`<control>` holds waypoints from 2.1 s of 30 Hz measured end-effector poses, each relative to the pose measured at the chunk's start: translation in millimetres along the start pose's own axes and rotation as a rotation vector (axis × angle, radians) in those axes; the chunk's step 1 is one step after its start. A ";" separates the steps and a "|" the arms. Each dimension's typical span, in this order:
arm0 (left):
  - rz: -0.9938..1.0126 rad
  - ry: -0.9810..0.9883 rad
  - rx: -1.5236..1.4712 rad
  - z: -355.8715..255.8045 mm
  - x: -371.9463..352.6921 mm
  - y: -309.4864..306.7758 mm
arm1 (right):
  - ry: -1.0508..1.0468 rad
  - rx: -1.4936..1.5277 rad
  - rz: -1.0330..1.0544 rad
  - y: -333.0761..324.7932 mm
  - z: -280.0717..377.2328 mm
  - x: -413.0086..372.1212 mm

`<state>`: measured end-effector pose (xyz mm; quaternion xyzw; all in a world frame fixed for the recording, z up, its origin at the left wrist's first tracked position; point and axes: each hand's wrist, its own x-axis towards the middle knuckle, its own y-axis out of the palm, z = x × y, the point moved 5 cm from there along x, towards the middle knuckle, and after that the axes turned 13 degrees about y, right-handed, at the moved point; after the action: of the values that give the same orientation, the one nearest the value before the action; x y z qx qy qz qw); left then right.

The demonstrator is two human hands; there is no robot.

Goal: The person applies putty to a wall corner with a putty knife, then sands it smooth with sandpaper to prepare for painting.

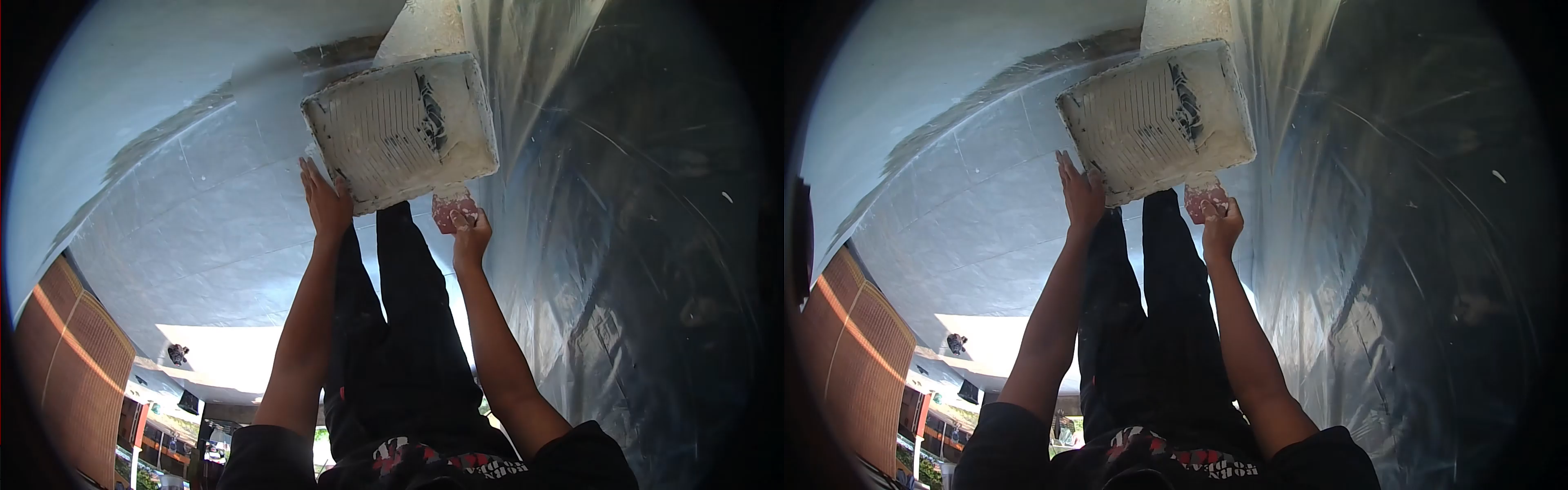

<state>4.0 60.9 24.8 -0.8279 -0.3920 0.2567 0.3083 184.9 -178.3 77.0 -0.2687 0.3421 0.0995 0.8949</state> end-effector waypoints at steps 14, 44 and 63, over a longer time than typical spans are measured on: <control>-0.171 0.191 0.068 -4.4 26.4 26.2 | 0.312 0.236 0.089 28.4 -17.2 -17.2; 0.579 0.172 0.446 -35.1 55.7 69.0 | 0.121 -0.262 -0.205 92.3 38.6 -16.3; 0.522 0.184 0.445 -37.2 52.4 67.0 | 0.252 -0.312 -0.126 100.6 20.3 1.8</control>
<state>91.1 58.1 -7.3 -0.8323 -0.0724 0.3304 0.4391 161.3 -83.0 46.8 -0.4352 0.4143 0.0608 0.7971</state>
